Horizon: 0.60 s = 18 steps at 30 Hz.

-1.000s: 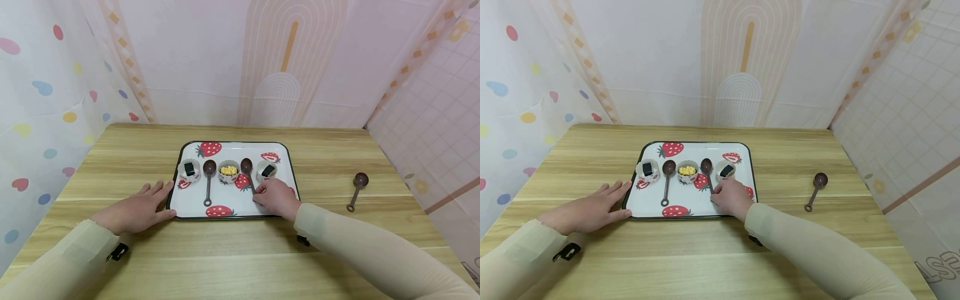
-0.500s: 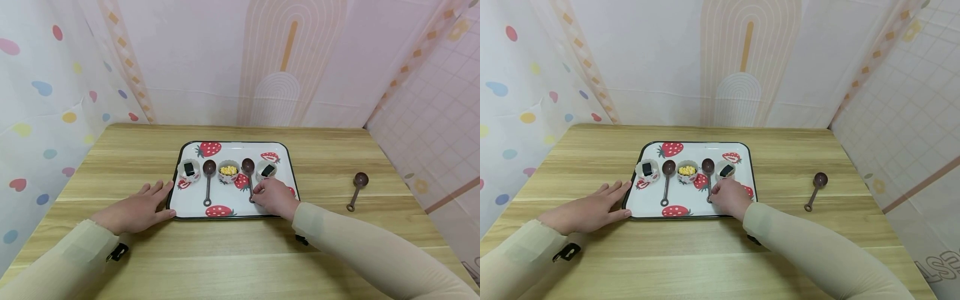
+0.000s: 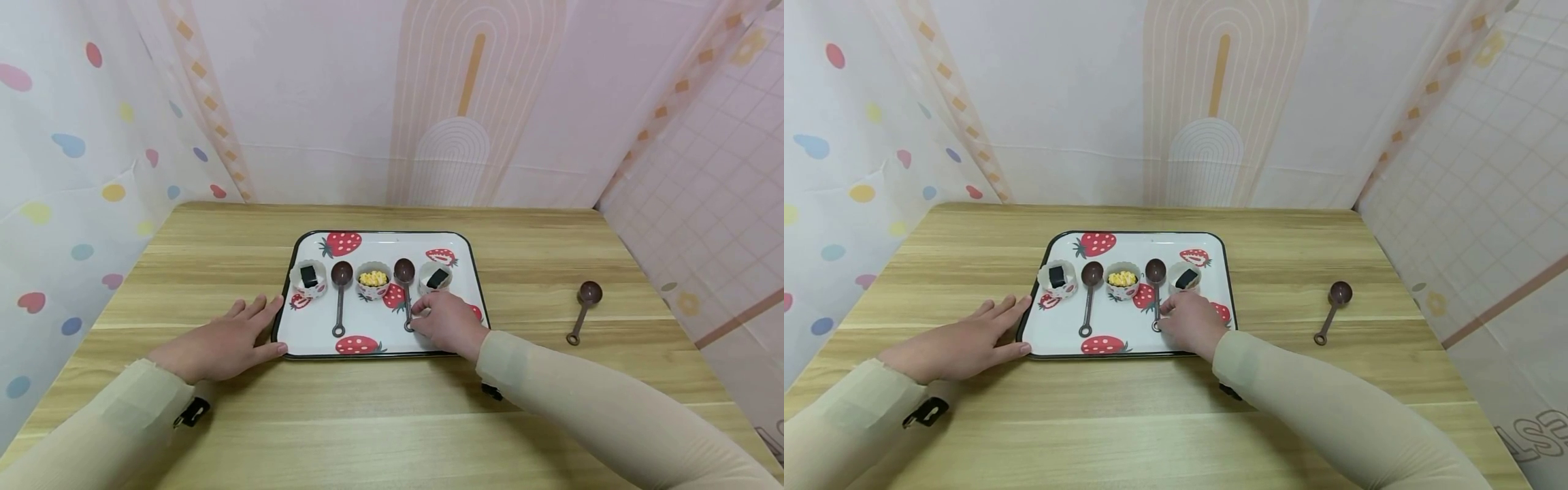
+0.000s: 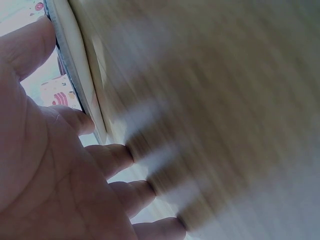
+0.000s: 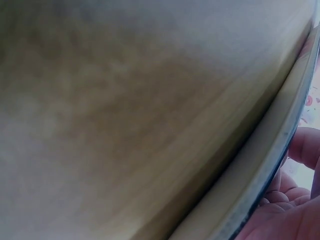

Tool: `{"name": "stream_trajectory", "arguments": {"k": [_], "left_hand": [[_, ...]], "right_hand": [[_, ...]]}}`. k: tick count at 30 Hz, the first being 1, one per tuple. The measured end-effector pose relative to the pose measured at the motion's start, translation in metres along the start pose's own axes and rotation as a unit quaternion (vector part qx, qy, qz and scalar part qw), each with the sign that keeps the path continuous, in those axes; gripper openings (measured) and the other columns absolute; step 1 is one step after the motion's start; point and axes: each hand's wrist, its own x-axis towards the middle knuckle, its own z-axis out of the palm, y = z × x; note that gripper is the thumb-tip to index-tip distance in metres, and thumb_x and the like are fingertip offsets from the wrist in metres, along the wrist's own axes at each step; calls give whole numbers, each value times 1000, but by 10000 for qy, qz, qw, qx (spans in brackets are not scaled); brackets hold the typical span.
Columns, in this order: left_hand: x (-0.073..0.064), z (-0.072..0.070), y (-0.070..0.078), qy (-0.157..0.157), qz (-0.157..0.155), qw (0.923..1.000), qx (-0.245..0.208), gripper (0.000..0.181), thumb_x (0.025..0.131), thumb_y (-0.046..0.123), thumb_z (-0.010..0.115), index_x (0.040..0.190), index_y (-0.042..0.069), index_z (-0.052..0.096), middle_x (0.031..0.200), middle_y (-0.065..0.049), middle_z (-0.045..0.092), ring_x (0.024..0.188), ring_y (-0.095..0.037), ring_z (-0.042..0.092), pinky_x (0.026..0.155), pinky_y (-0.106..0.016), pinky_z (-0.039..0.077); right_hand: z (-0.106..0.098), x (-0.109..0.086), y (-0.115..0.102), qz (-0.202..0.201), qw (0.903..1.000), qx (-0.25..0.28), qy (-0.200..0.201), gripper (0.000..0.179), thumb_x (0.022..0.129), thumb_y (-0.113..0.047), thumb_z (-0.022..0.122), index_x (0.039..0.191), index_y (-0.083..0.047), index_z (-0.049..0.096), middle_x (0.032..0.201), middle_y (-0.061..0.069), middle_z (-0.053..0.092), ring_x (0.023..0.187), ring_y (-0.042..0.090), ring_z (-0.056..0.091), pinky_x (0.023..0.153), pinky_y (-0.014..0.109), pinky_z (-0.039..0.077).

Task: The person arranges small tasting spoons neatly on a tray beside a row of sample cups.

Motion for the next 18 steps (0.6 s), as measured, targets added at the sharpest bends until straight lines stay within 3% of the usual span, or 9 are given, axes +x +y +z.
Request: {"name": "stream_trajectory", "arguments": {"k": [6, 12, 18], "left_hand": [[-1, 1, 1, 33, -11, 10000, -22, 100, 100, 72, 51, 168, 4, 22, 167, -39, 22, 147, -71, 21, 112, -78, 33], [-1, 0, 1, 123, 13, 9999, -34, 99, 100, 71, 51, 167, 3, 23, 167, -39, 24, 147, -70, 22, 112, -77, 34], [-1, 0, 1, 85, -9, 10000, -29, 100, 100, 71, 51, 167, 3, 22, 167, -39, 23, 147, -70, 21, 113, -78, 34]], "right_hand": [[-1, -3, 2, -181, 9998, -57, 70, 23, 96, -24, 76, 117, -14, 79, 104, 2, 73, 82, 16, 63, 67, 27, 49], [-6, -10, 7, -402, 9988, -167, 242, 23, 98, -25, 74, 119, -16, 77, 98, 0, 74, 83, 16, 64, 71, 29, 51], [-14, -18, 9, -687, 9955, -173, 627, 26, 100, -25, 72, 124, -15, 76, 96, 0, 72, 81, 17, 60, 71, 29, 51]]}}
